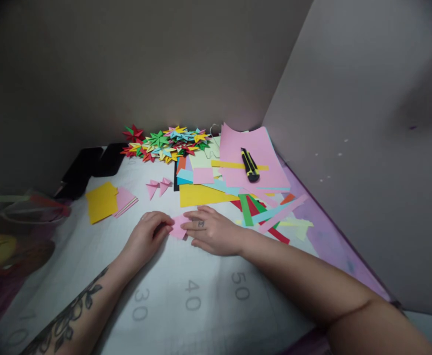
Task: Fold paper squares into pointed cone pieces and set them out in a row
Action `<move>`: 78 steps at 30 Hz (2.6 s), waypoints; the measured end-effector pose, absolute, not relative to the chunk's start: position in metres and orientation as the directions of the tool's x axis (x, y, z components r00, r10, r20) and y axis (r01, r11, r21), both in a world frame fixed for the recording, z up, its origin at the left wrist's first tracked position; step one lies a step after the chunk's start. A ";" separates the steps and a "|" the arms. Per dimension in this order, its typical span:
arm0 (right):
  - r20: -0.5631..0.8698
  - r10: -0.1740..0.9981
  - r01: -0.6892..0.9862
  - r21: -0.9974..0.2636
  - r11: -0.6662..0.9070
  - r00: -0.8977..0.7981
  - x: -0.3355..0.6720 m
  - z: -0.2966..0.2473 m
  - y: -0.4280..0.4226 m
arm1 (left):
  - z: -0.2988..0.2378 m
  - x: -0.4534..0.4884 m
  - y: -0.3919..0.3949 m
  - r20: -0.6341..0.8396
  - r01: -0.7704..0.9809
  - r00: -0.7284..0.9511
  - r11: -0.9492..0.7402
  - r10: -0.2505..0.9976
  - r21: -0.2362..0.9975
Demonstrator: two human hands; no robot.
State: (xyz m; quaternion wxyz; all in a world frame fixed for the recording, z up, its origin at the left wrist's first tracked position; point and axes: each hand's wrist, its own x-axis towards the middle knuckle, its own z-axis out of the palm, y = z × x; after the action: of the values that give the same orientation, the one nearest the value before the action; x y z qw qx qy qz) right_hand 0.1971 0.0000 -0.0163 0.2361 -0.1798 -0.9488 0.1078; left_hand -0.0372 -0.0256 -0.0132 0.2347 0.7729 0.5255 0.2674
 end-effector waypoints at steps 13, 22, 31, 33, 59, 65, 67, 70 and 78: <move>0.194 0.848 0.199 -0.924 0.327 -0.493 0.183 -0.021 0.000 | -0.005 -0.020 -0.042 -0.041 0.246 0.207 -0.012 0.977 0.969; 0.225 0.863 0.238 -0.902 0.360 -0.453 0.174 -0.019 -0.007 | -0.004 -0.017 -0.043 -0.053 0.379 0.309 -0.072 0.950 0.923; 0.264 0.850 0.239 -0.883 0.403 -0.455 0.172 -0.022 -0.008 | 0.002 -0.014 -0.044 -0.213 0.327 0.349 0.095 0.913 0.940; 0.287 0.843 0.265 -0.860 0.436 -0.455 0.172 -0.021 -0.009 | 0.001 -0.015 -0.043 -0.248 0.292 0.348 0.147 0.904 0.945; 0.414 0.332 0.307 -0.128 0.943 -0.847 0.180 -0.027 0.004 | -0.009 -0.029 -0.048 0.203 0.760 0.324 -0.381 0.924 0.526; 0.468 0.345 0.235 -0.278 0.931 -0.814 0.187 -0.029 0.011 | -0.009 -0.038 -0.048 0.217 0.676 0.666 -0.701 0.713 0.227; 0.467 0.371 0.227 -0.336 0.914 -0.802 0.189 -0.030 0.013 | -0.007 -0.040 -0.049 0.197 0.648 0.711 -0.738 0.675 0.190; 0.448 0.407 0.224 -0.408 0.885 -0.796 0.189 -0.032 0.017 | -0.004 -0.042 -0.049 0.179 0.621 0.746 -0.767 0.641 0.160; 0.295 0.592 0.310 -0.634 0.709 -0.750 0.186 -0.025 0.022 | 0.004 -0.039 -0.049 0.117 0.622 0.750 -0.755 0.651 0.207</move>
State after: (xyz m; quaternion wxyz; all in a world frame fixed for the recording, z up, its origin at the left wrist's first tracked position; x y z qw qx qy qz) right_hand 0.1865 0.0219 -0.0254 0.2467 -0.2533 -0.8907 0.2856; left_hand -0.0391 -0.0494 0.0038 0.0776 0.9323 0.3413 0.0909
